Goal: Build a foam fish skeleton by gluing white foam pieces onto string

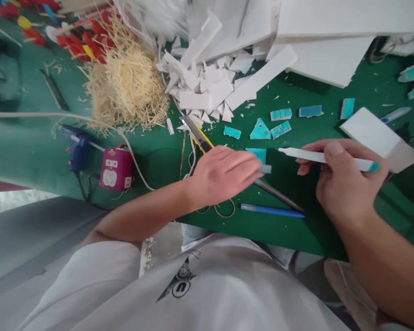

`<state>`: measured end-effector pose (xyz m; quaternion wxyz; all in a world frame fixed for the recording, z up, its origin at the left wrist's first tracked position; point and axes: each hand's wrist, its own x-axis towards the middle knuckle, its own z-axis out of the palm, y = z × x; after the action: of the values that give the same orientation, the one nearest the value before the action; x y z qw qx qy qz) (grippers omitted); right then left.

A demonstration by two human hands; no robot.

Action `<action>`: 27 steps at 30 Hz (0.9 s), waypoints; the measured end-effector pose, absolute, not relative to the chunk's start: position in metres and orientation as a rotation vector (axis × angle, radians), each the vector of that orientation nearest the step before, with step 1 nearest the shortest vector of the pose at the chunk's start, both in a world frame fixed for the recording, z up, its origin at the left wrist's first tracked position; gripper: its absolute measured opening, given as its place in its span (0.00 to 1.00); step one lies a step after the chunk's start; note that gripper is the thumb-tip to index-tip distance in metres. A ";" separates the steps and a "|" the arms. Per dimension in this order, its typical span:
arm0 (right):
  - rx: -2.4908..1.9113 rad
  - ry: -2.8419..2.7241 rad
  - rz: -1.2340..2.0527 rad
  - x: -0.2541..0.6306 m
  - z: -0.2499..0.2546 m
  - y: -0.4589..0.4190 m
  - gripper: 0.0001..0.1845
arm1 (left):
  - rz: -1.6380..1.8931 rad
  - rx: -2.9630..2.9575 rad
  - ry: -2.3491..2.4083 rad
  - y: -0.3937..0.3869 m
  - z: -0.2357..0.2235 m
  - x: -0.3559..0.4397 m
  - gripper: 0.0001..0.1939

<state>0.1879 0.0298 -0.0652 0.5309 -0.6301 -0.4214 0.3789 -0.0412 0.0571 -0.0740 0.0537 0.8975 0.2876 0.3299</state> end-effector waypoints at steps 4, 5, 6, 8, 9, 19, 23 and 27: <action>-1.360 -0.942 0.922 0.186 -0.064 0.032 0.08 | 1.043 2.666 0.975 0.065 -0.076 -0.046 0.03; -1.350 -0.942 0.930 0.186 -0.064 0.031 0.07 | 1.030 2.669 0.978 0.065 -0.077 -0.045 0.03; -1.345 -0.952 0.942 0.187 -0.064 0.031 0.07 | 1.017 2.674 0.978 0.065 -0.077 -0.045 0.03; -1.355 -0.990 0.983 0.188 -0.065 0.029 0.07 | 1.007 2.684 0.978 0.064 -0.076 -0.044 0.03; -1.365 -1.011 1.011 0.189 -0.065 0.028 0.07 | 1.007 2.686 0.974 0.064 -0.076 -0.043 0.03; -1.354 -1.092 1.109 0.192 -0.067 0.022 0.09 | 1.047 2.629 0.935 0.066 -0.080 -0.044 0.03; -1.332 -1.133 1.162 0.195 -0.068 0.022 0.10 | 1.066 2.562 0.838 0.066 -0.078 -0.045 0.03; -1.249 -1.198 1.201 0.197 -0.067 0.022 0.09 | 1.057 2.289 0.773 0.063 -0.074 -0.045 0.03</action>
<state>0.1971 0.0217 -0.0674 0.4946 -0.5154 -0.4942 0.4955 -0.0447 0.0634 -0.0735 0.2495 0.8406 0.2840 0.3880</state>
